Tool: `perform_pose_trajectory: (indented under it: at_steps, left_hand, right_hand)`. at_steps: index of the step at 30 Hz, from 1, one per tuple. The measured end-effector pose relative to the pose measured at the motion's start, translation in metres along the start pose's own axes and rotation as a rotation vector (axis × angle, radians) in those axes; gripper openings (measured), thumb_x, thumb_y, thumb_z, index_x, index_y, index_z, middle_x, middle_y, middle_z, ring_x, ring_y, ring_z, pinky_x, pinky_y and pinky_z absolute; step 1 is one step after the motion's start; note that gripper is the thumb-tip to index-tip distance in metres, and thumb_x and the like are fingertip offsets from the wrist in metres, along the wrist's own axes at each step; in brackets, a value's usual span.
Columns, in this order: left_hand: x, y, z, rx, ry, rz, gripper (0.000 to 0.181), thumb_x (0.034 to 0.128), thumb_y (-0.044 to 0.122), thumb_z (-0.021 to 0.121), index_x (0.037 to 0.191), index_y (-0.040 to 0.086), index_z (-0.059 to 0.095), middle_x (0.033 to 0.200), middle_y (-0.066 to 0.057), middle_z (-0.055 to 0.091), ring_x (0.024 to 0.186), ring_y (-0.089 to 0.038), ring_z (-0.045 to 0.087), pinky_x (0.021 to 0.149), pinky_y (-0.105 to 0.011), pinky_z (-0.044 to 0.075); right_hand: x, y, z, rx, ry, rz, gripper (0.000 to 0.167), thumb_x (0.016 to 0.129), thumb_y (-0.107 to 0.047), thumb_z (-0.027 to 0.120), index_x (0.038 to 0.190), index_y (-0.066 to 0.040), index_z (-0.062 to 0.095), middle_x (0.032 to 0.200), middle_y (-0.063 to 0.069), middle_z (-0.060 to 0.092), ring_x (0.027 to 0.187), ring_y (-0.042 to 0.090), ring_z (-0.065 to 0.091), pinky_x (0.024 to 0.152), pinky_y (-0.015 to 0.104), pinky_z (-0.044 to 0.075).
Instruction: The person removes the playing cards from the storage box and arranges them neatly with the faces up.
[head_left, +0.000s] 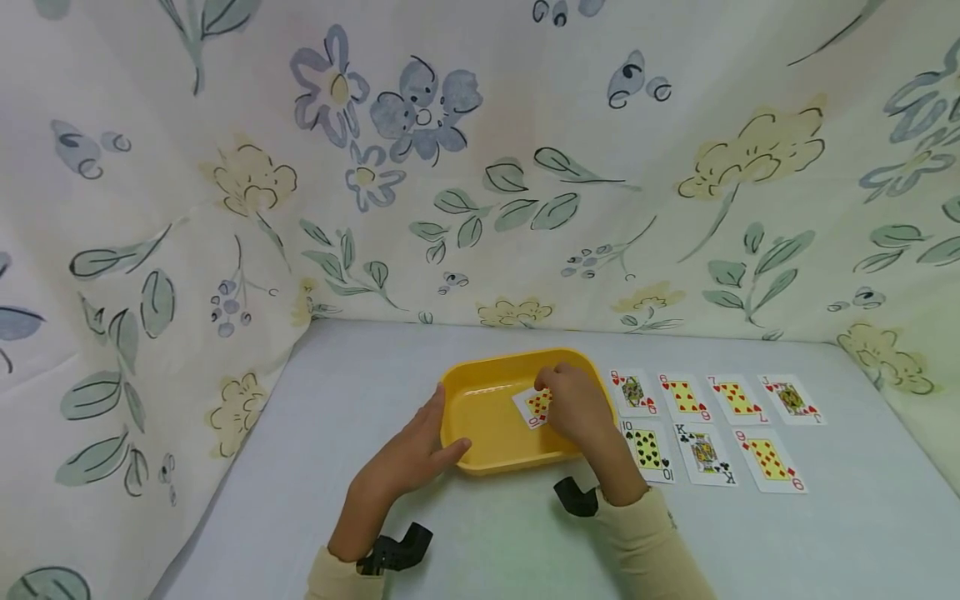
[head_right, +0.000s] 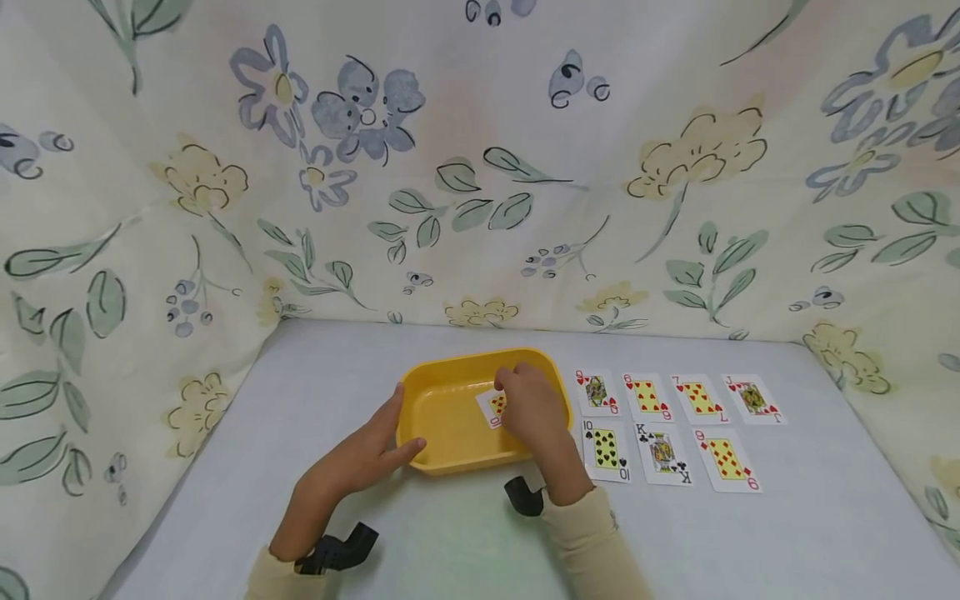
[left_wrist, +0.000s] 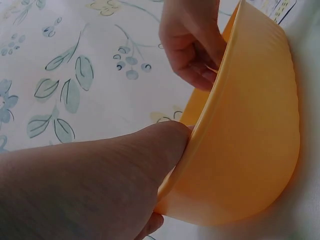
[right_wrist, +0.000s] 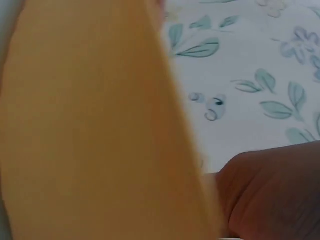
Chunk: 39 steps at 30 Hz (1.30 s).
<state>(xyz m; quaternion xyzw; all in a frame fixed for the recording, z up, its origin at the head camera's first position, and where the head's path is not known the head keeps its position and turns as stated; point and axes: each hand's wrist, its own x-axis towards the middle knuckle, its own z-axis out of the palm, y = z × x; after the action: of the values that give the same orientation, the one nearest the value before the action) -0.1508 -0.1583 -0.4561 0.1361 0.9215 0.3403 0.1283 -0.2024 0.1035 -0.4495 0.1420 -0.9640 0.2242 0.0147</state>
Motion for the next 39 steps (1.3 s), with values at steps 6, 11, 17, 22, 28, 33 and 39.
perform_pose_trajectory:
  at_steps: [6, 11, 17, 22, 28, 33, 39]
  left_hand:
    - [0.001, -0.001, 0.000, -0.001, -0.004, 0.000, 0.095, 0.1017, 0.038, 0.064, 0.163, 0.000, 0.002, 0.170, -0.015, 0.008, 0.155, -0.031, 0.015, 0.122, -0.050, 0.020]
    - [0.001, -0.001, 0.000, -0.001, -0.003, 0.003, 0.096, 0.1016, 0.037, 0.064, 0.163, 0.000, 0.000, 0.170, -0.014, 0.008, 0.155, -0.030, 0.015, 0.122, -0.050, 0.021]
    - [0.001, -0.001, 0.001, -0.001, 0.001, 0.007, 0.097, 0.1011, 0.038, 0.064, 0.163, 0.001, 0.000, 0.170, -0.013, 0.007, 0.155, -0.029, 0.015, 0.122, -0.049, 0.021]
    - [0.001, -0.001, 0.001, -0.007, 0.007, 0.006, 0.097, 0.1009, 0.038, 0.064, 0.163, 0.001, 0.000, 0.171, -0.013, 0.008, 0.155, -0.029, 0.016, 0.122, -0.049, 0.021]
    - [0.001, -0.001, 0.000, 0.000, 0.003, -0.006, 0.096, 0.1010, 0.037, 0.064, 0.163, 0.000, 0.001, 0.170, -0.014, 0.008, 0.155, -0.031, 0.016, 0.122, -0.051, 0.021]
    - [0.000, 0.000, 0.000, 0.008, -0.004, -0.014, 0.096, 0.1011, 0.037, 0.064, 0.163, 0.000, 0.002, 0.170, -0.015, 0.009, 0.155, -0.033, 0.016, 0.123, -0.051, 0.018]
    - [0.000, 0.002, -0.001, 0.022, -0.010, -0.018, 0.096, 0.1007, 0.038, 0.065, 0.163, 0.000, 0.002, 0.170, -0.015, 0.010, 0.155, -0.032, 0.016, 0.123, -0.050, 0.016]
  right_hand:
    - [0.000, 0.001, 0.009, -0.107, -0.093, -0.001, 0.039, 0.081, 0.010, 0.075, 0.117, -0.007, 0.074, 0.119, 0.014, 0.063, 0.108, 0.034, 0.053, 0.088, 0.046, 0.055]
    - [0.001, 0.005, 0.012, -0.090, -0.112, -0.054, 0.038, 0.082, 0.012, 0.072, 0.116, -0.004, 0.073, 0.116, 0.010, 0.070, 0.107, 0.032, 0.060, 0.096, 0.046, 0.053]
    - [0.002, 0.010, 0.019, -0.085, -0.095, -0.070, 0.041, 0.079, 0.012, 0.072, 0.117, -0.004, 0.072, 0.113, 0.009, 0.072, 0.100, 0.029, 0.061, 0.094, 0.047, 0.053]
    - [0.003, 0.010, 0.018, -0.079, -0.106, -0.028, 0.041, 0.083, 0.004, 0.076, 0.123, -0.004, 0.070, 0.114, 0.014, 0.067, 0.098, 0.031, 0.057, 0.092, 0.046, 0.052]
    - [0.003, 0.016, 0.018, -0.064, -0.115, -0.018, 0.041, 0.078, -0.009, 0.087, 0.115, -0.003, 0.069, 0.100, 0.012, 0.063, 0.093, 0.030, 0.052, 0.087, 0.043, 0.049]
    - [0.006, 0.022, 0.020, -0.026, -0.175, 0.048, 0.044, 0.072, -0.020, 0.094, 0.097, -0.002, 0.063, 0.090, 0.009, 0.054, 0.093, 0.030, 0.048, 0.083, 0.042, 0.045]
    - [0.007, 0.023, 0.021, -0.011, -0.201, 0.085, 0.056, 0.066, -0.025, 0.098, 0.094, -0.007, 0.054, 0.086, 0.007, 0.050, 0.087, 0.029, 0.046, 0.078, 0.040, 0.042]
